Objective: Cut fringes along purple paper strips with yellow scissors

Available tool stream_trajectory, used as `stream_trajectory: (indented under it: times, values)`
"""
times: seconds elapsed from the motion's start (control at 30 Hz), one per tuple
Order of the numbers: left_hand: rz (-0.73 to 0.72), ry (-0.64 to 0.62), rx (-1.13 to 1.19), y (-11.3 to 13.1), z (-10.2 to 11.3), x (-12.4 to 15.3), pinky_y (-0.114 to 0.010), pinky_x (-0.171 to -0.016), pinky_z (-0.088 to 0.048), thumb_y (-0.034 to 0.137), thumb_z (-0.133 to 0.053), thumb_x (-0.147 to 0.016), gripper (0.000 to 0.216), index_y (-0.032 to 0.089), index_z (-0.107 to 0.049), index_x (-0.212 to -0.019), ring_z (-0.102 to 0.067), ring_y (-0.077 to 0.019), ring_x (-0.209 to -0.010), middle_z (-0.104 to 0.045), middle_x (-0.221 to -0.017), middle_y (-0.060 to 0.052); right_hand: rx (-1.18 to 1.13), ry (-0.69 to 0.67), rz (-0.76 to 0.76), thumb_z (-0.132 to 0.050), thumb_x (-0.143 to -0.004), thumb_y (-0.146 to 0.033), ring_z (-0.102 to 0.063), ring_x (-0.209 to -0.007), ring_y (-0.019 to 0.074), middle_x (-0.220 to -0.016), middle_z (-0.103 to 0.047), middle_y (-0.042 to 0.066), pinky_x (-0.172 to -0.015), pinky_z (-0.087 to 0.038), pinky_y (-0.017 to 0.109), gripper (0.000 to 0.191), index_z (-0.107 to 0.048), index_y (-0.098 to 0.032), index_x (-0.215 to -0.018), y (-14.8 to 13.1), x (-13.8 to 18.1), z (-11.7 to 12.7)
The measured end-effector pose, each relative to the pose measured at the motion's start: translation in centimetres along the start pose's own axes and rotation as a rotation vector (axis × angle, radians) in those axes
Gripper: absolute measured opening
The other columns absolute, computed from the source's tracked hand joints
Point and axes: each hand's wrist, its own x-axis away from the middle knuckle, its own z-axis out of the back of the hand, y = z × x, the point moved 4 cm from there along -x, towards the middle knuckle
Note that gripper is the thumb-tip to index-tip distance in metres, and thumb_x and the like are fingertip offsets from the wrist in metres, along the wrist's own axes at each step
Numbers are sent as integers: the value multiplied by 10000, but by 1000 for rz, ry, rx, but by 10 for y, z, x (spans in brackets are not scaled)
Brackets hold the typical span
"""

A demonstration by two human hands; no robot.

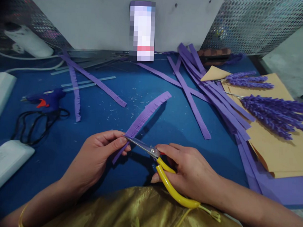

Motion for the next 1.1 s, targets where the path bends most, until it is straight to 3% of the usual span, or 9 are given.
stream_trajectory:
  times: [0.4, 0.83, 1.1]
  values:
    - [27, -34, 30, -3, 0, -1, -182, -590, -476, 281, -768, -790, 113, 184, -757, -733, -611, -96, -597, -719, -653, 3, -7, -2, 26, -669, -904, -528, -570, -641, 148, -776, -658, 29, -594, -422, 241, 387, -704, -182, -1074, -1, 1, 2]
    - [117, -176, 144, -3, -1, -5, -148, -544, -422, 230, -761, -777, 172, 165, -711, -627, -535, -62, -531, -656, -581, 10, -308, -144, -114, -681, -886, -535, -547, -647, 141, -767, -642, -1, -544, -422, 219, 362, -722, -183, -959, -1, -2, 2]
    - [73, -92, 82, -3, -1, -4, -143, -540, -431, 262, -774, -788, 148, 172, -737, -677, -550, -62, -538, -679, -606, 13, -181, -86, -67, -666, -904, -514, -552, -671, 147, -787, -644, 19, -612, -441, 238, 356, -707, -167, -972, 0, -1, 1]
